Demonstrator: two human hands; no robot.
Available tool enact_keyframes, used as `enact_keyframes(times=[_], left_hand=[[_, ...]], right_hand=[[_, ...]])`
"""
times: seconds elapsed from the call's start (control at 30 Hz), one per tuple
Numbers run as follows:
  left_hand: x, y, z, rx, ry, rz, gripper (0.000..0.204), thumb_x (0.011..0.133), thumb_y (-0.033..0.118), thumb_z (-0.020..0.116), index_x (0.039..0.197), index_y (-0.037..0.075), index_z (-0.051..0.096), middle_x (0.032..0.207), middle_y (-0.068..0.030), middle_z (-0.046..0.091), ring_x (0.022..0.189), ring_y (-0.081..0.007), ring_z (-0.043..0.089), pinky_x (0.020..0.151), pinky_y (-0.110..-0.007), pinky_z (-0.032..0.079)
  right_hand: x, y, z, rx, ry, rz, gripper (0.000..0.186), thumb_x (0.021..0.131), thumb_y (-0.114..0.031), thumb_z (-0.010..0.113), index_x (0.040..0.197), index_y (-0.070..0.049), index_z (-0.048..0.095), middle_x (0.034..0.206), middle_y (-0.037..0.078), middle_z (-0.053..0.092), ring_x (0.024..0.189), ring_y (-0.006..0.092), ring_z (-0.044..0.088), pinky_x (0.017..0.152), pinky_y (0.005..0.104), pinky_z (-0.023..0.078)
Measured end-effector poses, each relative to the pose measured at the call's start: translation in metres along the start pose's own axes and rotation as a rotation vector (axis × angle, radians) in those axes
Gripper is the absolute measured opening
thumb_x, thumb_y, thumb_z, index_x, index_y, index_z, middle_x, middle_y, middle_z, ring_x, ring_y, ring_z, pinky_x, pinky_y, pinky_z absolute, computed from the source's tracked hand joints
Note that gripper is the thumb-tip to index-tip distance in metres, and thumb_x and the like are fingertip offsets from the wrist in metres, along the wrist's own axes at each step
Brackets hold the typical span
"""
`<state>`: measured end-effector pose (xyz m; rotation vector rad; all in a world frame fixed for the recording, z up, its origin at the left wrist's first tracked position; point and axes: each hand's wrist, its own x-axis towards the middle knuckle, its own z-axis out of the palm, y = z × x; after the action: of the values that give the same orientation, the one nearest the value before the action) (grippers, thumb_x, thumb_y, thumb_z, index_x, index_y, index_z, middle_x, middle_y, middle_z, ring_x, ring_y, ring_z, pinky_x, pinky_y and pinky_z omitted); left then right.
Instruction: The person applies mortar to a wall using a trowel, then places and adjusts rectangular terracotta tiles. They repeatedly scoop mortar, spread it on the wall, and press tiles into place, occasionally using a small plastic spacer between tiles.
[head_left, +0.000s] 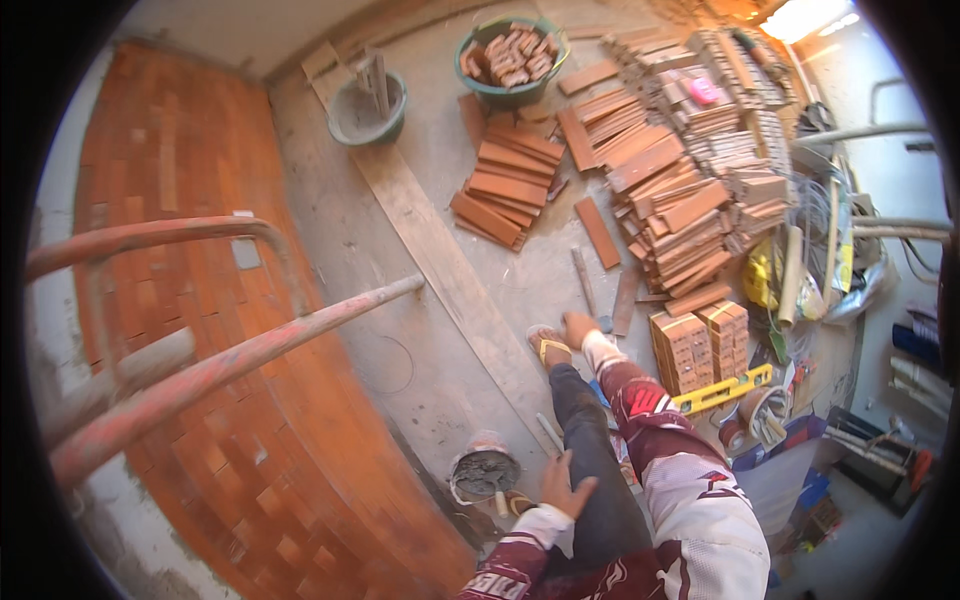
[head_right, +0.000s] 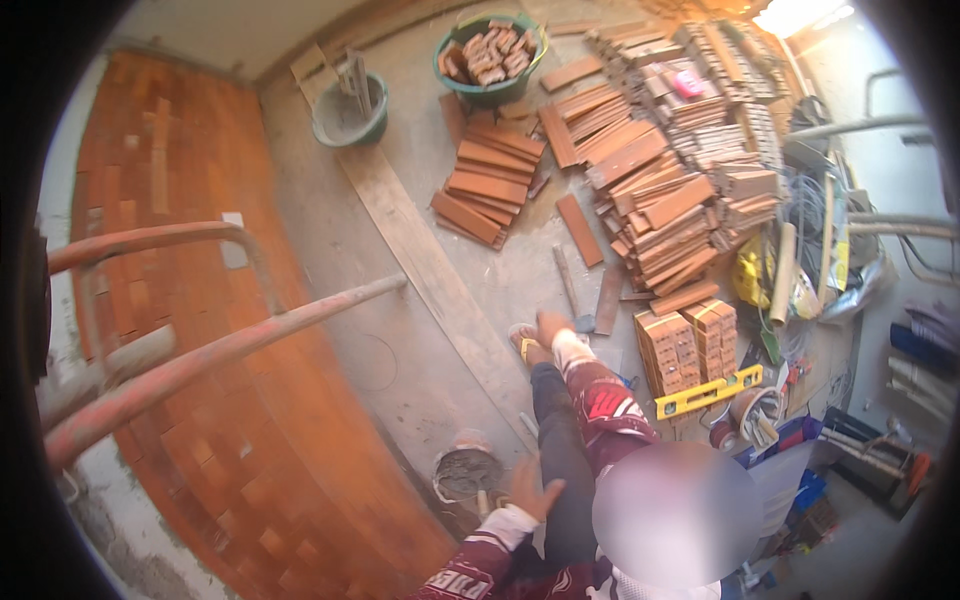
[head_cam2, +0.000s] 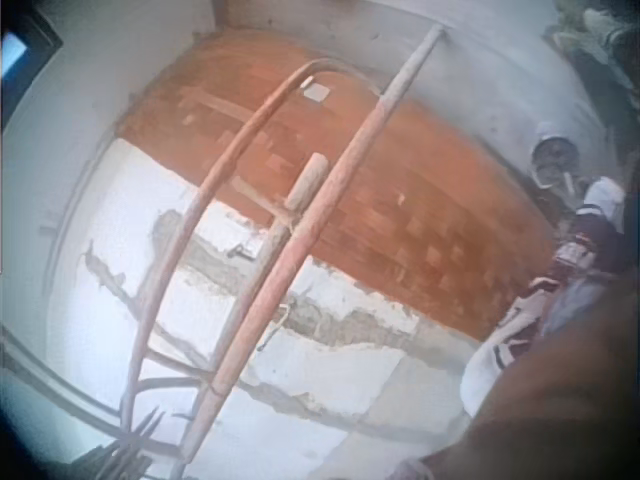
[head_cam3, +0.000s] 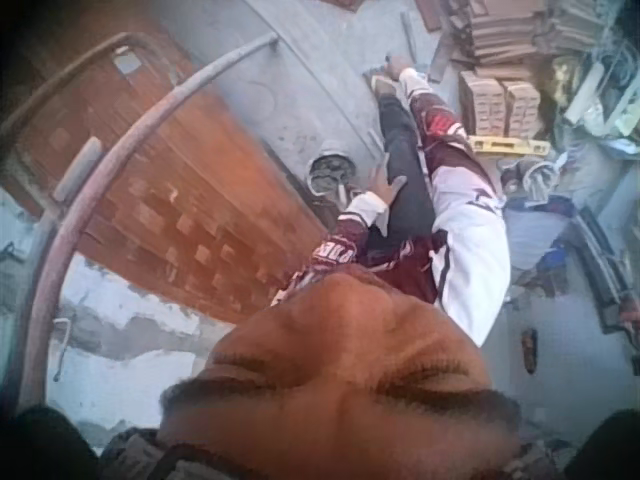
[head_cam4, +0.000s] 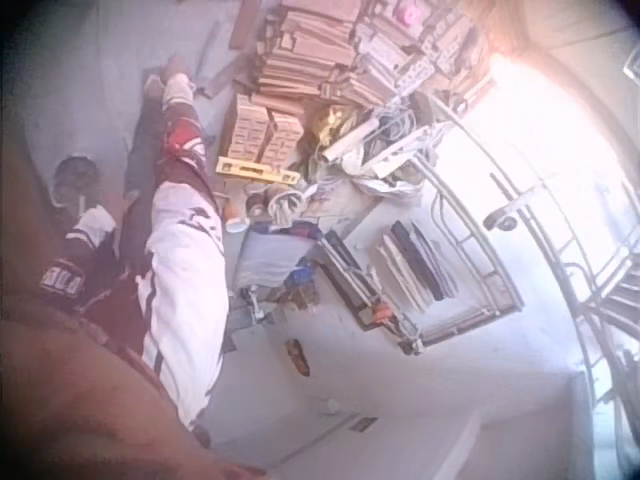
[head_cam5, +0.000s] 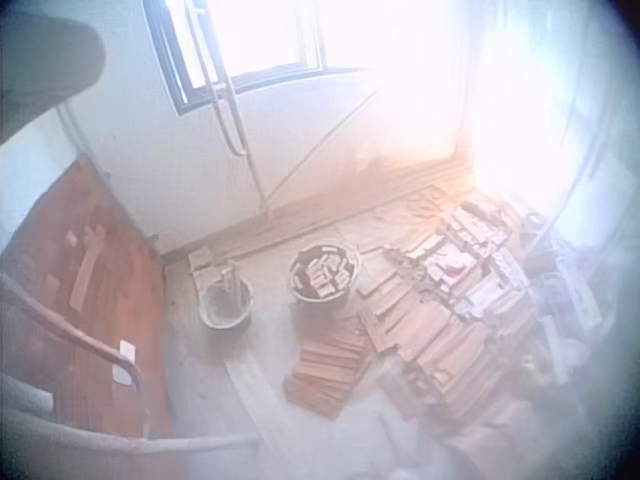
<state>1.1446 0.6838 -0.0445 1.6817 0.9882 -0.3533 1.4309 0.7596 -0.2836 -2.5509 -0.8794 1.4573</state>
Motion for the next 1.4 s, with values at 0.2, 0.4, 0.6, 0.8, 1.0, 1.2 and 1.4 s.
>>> enact_keyframes(times=[0.2, 0.4, 0.6, 0.8, 1.0, 1.2, 1.4], left_hand=[[0.104, 0.052, 0.019, 0.069, 0.045, -0.051, 0.086, 0.067, 0.034, 0.076, 0.146, 0.025, 0.041, 0.152, -0.0281, 0.022, 0.136, -0.0526, 0.027, 0.108, -0.057, 0.031], [0.131, 0.025, 0.03, -0.095, 0.108, -0.137, 0.083, 0.067, 0.033, 0.076, 0.144, 0.024, 0.044, 0.152, -0.0274, 0.023, 0.135, -0.0526, 0.027, 0.108, -0.058, 0.031], [0.115, 0.029, 0.027, -0.126, 0.133, -0.089, 0.081, 0.067, 0.032, 0.076, 0.142, 0.024, 0.046, 0.151, -0.0267, 0.023, 0.134, -0.0526, 0.028, 0.107, -0.059, 0.031], [0.054, -0.019, 0.021, -0.409, 0.172, -0.237, 0.065, 0.08, 0.034, 0.074, 0.136, 0.011, 0.052, 0.129, -0.025, 0.056, 0.117, -0.0379, 0.056, 0.103, -0.044, 0.042], [-0.089, -0.11, -0.034, -0.251, 0.632, -0.237, 0.068, 0.082, 0.036, 0.072, 0.134, -0.001, 0.049, 0.128, -0.0257, 0.057, 0.123, -0.0383, 0.052, 0.105, -0.048, 0.038], [-0.308, -0.111, -0.076, 0.392, 0.802, 0.207, 0.083, 0.088, 0.06, 0.052, 0.141, -0.002, 0.04, 0.149, -0.0307, 0.032, 0.141, -0.0467, 0.025, 0.113, -0.062, 0.01], [-0.526, -0.219, -0.011, 0.319, 1.107, -0.001, 0.072, 0.09, 0.055, 0.048, 0.134, -0.002, 0.049, 0.14, -0.03, 0.043, 0.131, -0.0476, 0.038, 0.11, -0.058, 0.024]], right_hand=[[0.227, -0.061, -0.017, -0.07, 0.327, -0.195, 0.057, 0.081, -0.035, 0.074, 0.124, -0.004, 0.052, 0.117, 0.025, 0.057, 0.109, 0.0423, 0.056, 0.091, 0.049, 0.048], [0.319, -0.099, 0.02, 0.019, 0.552, -0.053, 0.044, 0.083, -0.03, 0.072, 0.114, -0.001, 0.058, 0.113, 0.025, 0.055, 0.108, 0.0411, 0.054, 0.091, 0.0486, 0.046], [0.244, -0.116, 0.039, 0.63, 0.065, -0.096, 0.031, 0.091, -0.024, 0.063, 0.113, -0.002, 0.062, 0.095, 0.015, 0.069, 0.076, 0.0318, 0.068, 0.062, 0.0399, 0.053], [0.023, -0.1, 0.036, 1.266, -0.648, 0.076, 0.036, 0.095, -0.027, 0.063, 0.117, 0.001, 0.06, 0.107, 0.01, 0.067, 0.091, 0.018, 0.066, 0.08, 0.0349, 0.053], [-0.214, -0.096, 0.057, 0.373, -0.707, -0.313, 0.047, 0.09, -0.04, 0.066, 0.11, 0.003, 0.067, 0.098, 0.014, 0.069, 0.085, 0.0215, 0.066, 0.078, 0.0378, 0.052], [-0.478, -0.161, 0.101, 0.091, -1.046, -0.521, 0.046, 0.091, -0.037, 0.064, 0.113, 0.004, 0.064, 0.096, 0.009, 0.069, 0.083, 0.018, 0.066, 0.072, 0.0333, 0.054], [-0.683, -0.197, 0.165, -0.11, -1.206, -0.705, 0.039, 0.09, -0.027, 0.062, 0.112, 0.006, 0.063, 0.092, 0.012, 0.069, 0.079, 0.0204, 0.068, 0.069, 0.0341, 0.056]])
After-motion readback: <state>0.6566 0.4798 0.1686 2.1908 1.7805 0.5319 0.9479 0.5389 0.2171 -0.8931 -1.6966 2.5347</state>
